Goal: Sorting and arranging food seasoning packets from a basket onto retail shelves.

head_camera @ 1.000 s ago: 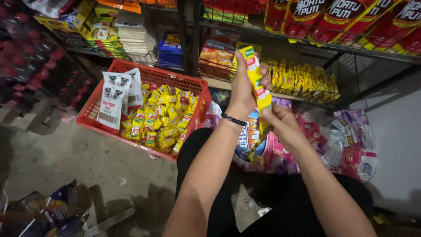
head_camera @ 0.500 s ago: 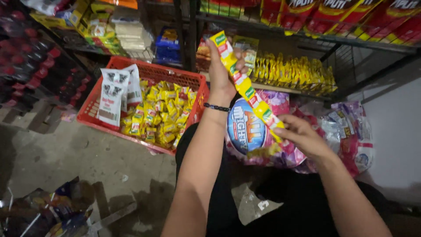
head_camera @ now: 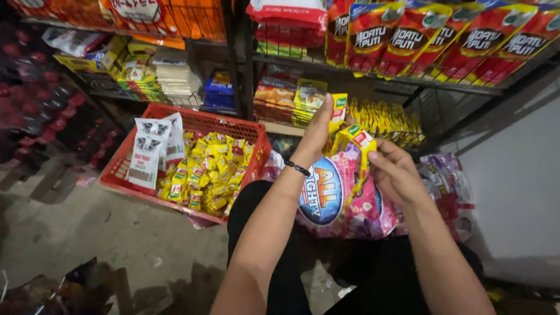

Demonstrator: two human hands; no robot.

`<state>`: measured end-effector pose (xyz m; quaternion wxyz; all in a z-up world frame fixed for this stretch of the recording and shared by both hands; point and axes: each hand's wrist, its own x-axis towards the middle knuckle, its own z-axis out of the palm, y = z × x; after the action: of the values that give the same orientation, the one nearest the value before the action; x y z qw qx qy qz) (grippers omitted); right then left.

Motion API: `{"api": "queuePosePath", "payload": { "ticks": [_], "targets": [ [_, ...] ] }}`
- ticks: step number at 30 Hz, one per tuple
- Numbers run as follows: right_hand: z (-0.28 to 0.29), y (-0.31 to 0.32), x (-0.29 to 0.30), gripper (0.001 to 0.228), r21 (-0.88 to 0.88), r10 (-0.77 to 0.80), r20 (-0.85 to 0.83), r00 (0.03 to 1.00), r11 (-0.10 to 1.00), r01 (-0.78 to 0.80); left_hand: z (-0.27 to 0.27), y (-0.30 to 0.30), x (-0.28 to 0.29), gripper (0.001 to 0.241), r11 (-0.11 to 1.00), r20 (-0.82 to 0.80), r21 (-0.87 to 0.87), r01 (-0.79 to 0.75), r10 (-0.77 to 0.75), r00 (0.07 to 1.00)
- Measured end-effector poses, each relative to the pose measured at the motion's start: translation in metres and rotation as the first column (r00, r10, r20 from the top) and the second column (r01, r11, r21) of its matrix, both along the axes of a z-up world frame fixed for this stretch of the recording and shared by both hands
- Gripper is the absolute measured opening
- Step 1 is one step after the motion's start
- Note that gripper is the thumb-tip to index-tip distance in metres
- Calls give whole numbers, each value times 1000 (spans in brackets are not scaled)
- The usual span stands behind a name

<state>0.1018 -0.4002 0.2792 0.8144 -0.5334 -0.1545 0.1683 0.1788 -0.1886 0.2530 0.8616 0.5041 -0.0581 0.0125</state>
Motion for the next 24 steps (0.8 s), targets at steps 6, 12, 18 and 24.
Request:
{"api": "queuePosePath", "payload": {
  "ticks": [6, 12, 18, 24],
  "targets": [
    [6, 10, 9, 31, 72, -55, -11, 998, 996, 55, 0, -3, -7, 91, 992, 51, 118, -37, 31, 998],
    [11, 15, 17, 29, 133, -52, -3, 999, 990, 52, -11, -11, -4, 87, 969, 24, 245, -13, 8, 1000],
    [-1, 17, 27, 28, 159, -81, 29, 996, 984, 76, -29, -22, 3, 82, 924, 177, 366, -107, 44, 983],
    [-6, 16, 37, 26, 177, -185, 59, 981, 969, 172, -33, -31, -3, 78, 882, 184, 456, -123, 42, 982]
  ]
}}
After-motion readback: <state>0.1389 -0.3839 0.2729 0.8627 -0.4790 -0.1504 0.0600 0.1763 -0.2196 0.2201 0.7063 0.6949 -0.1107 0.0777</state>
